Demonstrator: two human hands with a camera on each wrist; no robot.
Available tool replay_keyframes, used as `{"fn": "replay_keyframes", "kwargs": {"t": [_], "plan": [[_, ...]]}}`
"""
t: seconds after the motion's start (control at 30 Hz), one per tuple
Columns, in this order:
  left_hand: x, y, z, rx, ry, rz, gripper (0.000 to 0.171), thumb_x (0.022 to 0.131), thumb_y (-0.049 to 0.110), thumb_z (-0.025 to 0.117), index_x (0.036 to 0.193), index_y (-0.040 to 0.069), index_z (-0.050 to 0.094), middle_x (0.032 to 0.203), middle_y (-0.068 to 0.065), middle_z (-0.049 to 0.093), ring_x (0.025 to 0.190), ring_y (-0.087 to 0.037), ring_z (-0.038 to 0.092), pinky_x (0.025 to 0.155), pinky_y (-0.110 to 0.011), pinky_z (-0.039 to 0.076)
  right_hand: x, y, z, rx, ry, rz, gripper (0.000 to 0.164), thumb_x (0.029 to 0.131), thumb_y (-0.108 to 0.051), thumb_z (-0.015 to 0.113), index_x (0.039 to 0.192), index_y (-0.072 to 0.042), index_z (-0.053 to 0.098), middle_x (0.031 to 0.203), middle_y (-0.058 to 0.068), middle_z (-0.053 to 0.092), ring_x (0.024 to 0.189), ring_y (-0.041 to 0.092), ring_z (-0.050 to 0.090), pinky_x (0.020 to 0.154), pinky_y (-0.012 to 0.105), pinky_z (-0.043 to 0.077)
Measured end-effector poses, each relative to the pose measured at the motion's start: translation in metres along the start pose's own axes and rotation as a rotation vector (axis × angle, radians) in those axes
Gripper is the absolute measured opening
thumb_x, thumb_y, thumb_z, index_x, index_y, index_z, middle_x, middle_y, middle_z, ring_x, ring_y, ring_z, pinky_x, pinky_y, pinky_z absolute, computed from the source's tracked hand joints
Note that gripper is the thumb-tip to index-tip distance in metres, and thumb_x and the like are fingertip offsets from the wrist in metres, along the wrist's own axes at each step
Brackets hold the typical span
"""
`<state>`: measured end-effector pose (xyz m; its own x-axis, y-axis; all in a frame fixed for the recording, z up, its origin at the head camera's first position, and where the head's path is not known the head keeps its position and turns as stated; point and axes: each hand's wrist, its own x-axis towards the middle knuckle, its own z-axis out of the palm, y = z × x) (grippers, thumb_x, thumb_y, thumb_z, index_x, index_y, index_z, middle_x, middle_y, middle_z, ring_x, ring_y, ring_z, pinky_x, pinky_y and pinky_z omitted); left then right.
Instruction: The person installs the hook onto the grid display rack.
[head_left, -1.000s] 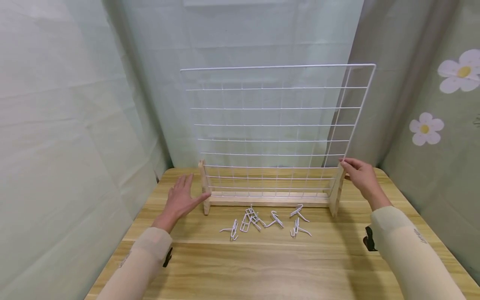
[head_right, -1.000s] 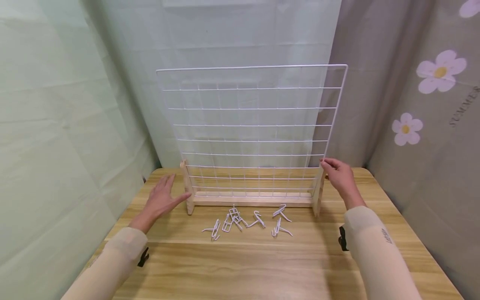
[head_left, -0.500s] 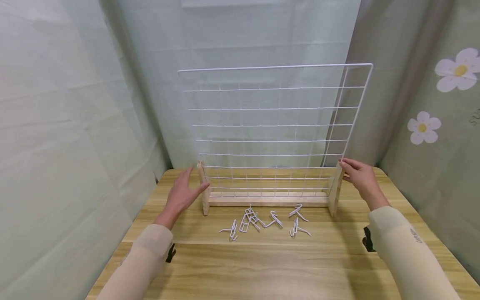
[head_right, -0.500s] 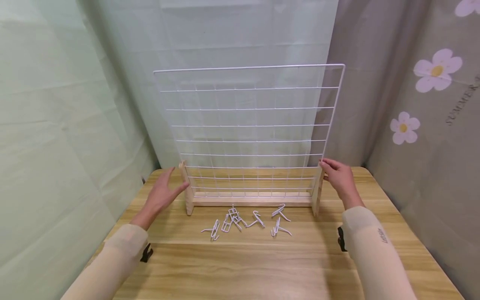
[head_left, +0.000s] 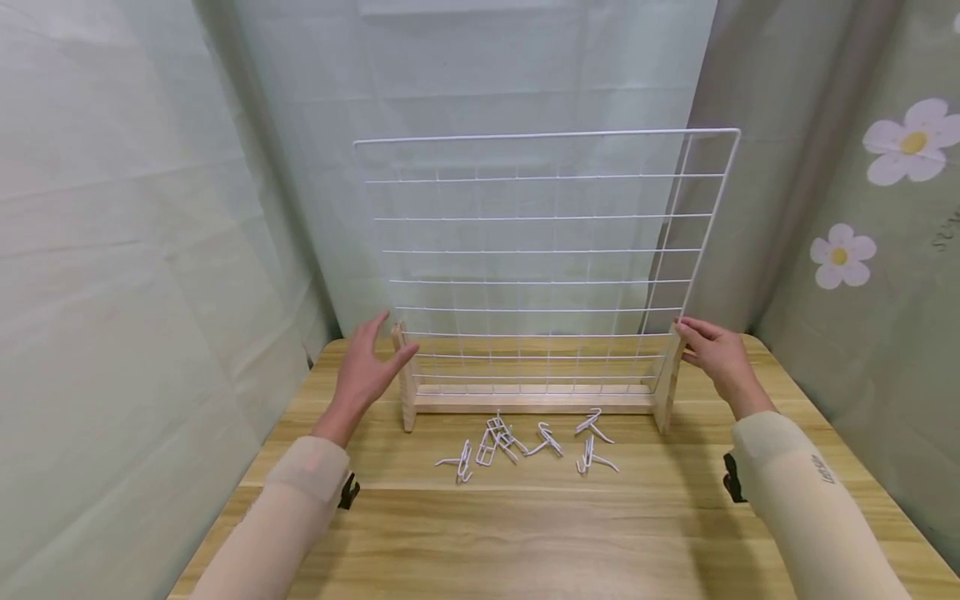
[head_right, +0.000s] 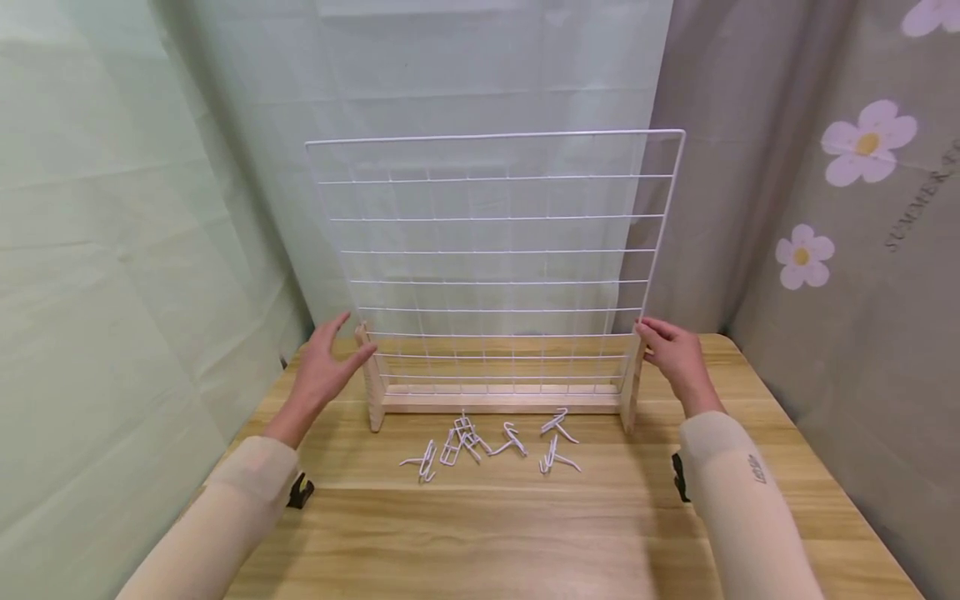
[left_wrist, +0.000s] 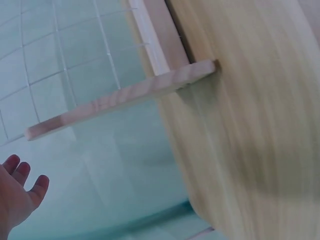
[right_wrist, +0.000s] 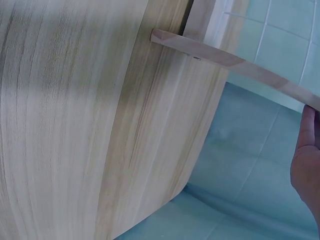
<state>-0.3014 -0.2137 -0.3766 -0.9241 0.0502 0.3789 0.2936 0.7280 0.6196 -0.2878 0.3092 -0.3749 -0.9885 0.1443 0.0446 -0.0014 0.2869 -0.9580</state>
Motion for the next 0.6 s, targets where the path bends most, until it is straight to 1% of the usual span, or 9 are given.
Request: {"fn": "replay_keyframes", "kwargs": {"t": [0.13,0.37,0.53,0.6], "plan": [[0.002,0.008,-0.001,-0.019,0.016,0.031,0.088,0.089,0.061,0.064,0.155,0.016,0.03,0.157,-0.016,0.029,0.143,-0.039,0.027,0.11,-0.064,0.025,0.0,0.001,0.0,0.004,0.0,0.004,0.062,0.104,-0.041,0.045,0.149,0.002,0.039,0.151,0.025,0.038,0.137,0.039,0.039,0.103,0.039,0.041],[0.004,0.018,0.003,-0.027,0.011,0.076,0.083,0.089,0.057,0.066,0.153,0.014,0.035,0.154,-0.016,0.035,0.139,-0.037,0.033,0.109,-0.061,0.028,0.003,0.001,-0.002,0.018,-0.013,0.02,0.064,0.103,-0.042,0.047,0.15,0.001,0.038,0.151,0.024,0.037,0.138,0.038,0.038,0.104,0.04,0.041],[0.005,0.02,0.008,-0.046,0.012,0.122,0.079,0.09,0.05,0.068,0.151,0.008,0.039,0.147,-0.019,0.043,0.132,-0.037,0.04,0.107,-0.058,0.033,0.004,0.0,-0.004,0.016,-0.031,0.031,0.064,0.103,-0.042,0.048,0.15,0.0,0.038,0.151,0.024,0.037,0.138,0.038,0.038,0.104,0.042,0.039],[0.005,0.022,0.009,-0.061,0.009,0.129,0.077,0.09,0.047,0.069,0.15,0.006,0.04,0.144,-0.019,0.045,0.13,-0.037,0.042,0.106,-0.057,0.034,0.004,-0.001,-0.005,0.02,-0.037,0.036,0.064,0.103,-0.041,0.049,0.15,0.0,0.038,0.151,0.024,0.037,0.138,0.039,0.038,0.104,0.042,0.039]]}}
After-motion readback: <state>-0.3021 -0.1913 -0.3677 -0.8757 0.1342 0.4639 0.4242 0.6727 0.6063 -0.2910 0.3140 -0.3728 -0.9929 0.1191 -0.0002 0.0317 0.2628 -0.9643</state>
